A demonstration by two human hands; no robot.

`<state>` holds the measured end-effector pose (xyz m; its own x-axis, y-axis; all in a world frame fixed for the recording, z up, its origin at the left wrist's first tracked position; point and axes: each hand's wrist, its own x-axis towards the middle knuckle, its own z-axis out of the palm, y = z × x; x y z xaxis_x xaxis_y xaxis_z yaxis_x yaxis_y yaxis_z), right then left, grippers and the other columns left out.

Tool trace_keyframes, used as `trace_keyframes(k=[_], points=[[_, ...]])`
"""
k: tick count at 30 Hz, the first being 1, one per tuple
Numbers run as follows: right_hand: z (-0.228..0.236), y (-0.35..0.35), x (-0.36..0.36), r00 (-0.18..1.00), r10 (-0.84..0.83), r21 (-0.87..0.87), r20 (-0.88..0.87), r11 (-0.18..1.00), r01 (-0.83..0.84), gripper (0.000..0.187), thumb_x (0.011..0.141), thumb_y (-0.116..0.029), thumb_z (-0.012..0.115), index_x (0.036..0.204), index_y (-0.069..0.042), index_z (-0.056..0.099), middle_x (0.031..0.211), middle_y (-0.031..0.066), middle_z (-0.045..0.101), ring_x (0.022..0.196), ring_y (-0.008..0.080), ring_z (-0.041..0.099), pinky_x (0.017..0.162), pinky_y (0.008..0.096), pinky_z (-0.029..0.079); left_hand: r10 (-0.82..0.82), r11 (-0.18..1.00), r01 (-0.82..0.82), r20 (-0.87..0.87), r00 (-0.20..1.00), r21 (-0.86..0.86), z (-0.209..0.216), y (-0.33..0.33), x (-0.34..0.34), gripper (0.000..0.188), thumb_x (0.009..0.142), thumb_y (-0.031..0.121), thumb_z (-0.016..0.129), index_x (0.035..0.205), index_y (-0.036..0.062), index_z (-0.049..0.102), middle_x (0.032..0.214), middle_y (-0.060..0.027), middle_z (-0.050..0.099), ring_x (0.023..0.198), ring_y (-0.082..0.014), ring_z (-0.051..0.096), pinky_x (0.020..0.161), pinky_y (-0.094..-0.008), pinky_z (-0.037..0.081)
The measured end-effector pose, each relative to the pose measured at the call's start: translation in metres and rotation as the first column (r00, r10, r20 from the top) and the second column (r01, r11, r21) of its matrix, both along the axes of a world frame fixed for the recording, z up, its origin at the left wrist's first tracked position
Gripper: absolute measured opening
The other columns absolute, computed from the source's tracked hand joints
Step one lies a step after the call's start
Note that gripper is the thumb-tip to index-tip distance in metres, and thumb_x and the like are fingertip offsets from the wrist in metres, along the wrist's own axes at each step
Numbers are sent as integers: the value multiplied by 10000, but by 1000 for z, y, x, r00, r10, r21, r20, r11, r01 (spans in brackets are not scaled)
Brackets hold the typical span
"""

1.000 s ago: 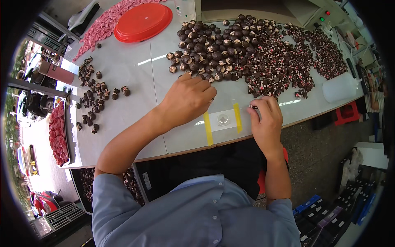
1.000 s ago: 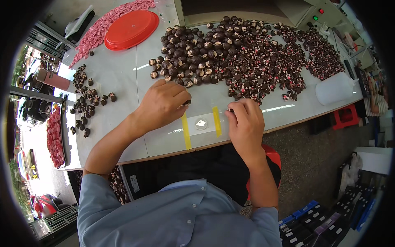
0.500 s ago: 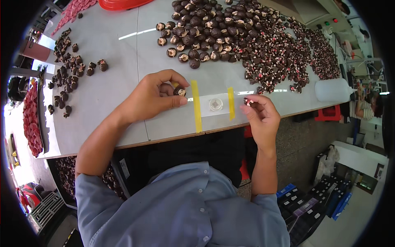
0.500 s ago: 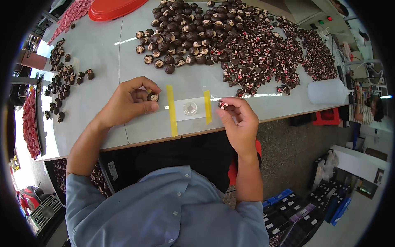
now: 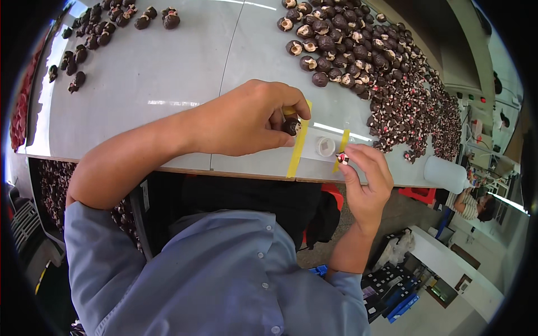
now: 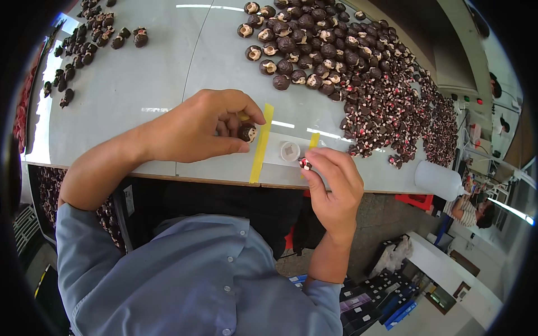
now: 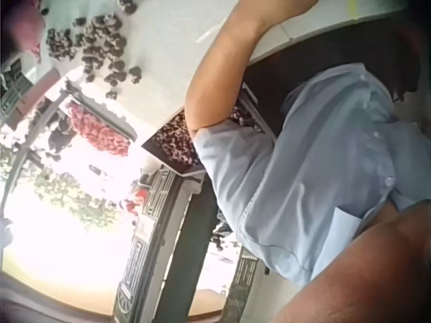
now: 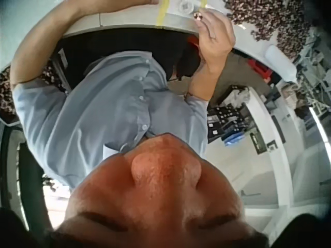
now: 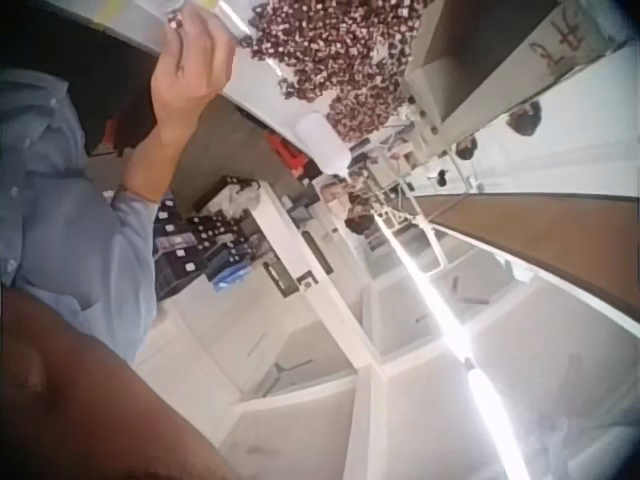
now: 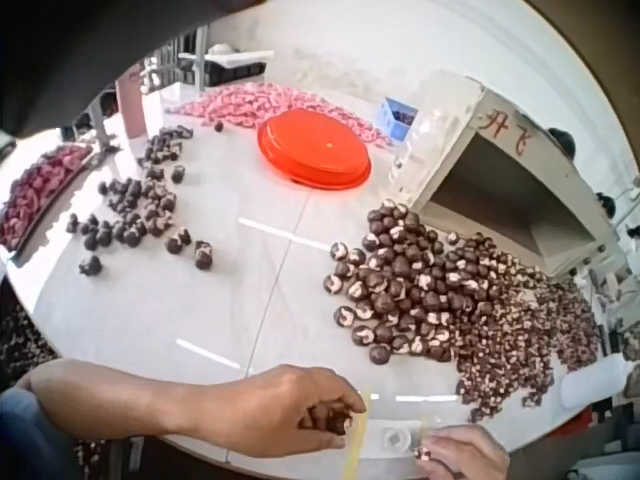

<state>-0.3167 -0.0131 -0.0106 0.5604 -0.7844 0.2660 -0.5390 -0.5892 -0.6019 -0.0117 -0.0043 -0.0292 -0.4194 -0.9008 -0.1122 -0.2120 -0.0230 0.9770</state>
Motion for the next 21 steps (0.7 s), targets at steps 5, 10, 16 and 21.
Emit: trace_keyframes(k=[5, 10, 16, 21], points=[[1, -8, 6, 990, 52, -137, -134, 988, -71, 284, 812, 40, 824, 1089, 16, 763, 1108, 143, 748, 1015, 310, 711, 877, 389, 567, -12, 997, 10, -20, 1000, -72, -6, 1, -1, 322, 894, 37, 830, 1181, -34, 704, 1028, -119, 721, 863, -176, 731, 780, -322, 619], [3, -10, 9, 977, 72, -168, -202, 980, -106, 292, 796, 21, 830, 1081, -1, 770, 1098, 125, 749, 996, 311, 705, 871, 401, 549, -18, 997, 16, -34, 999, -74, -7, 3, -3, 317, 879, 34, 845, 1158, -43, 715, 1041, -125, 718, 859, -194, 736, 774, -326, 622], [7, -10, 13, 956, 57, -218, -287, 968, -123, 283, 799, -26, 829, 1078, -28, 780, 1079, 91, 747, 980, 295, 689, 869, 407, 503, -9, 996, 2, -84, 996, -84, -9, 4, -4, 313, 852, 43, 844, 1121, -67, 728, 999, -185, 738, 840, -260, 740, 768, -373, 605], [10, -10, 18, 941, 46, -246, -335, 960, -135, 282, 799, -45, 831, 1076, -35, 784, 1054, 82, 737, 974, 288, 671, 871, 412, 485, 7, 994, -16, -84, 996, -109, -12, 5, -6, 306, 852, 41, 844, 1114, -61, 726, 992, -179, 736, 828, -257, 740, 754, -364, 605]])
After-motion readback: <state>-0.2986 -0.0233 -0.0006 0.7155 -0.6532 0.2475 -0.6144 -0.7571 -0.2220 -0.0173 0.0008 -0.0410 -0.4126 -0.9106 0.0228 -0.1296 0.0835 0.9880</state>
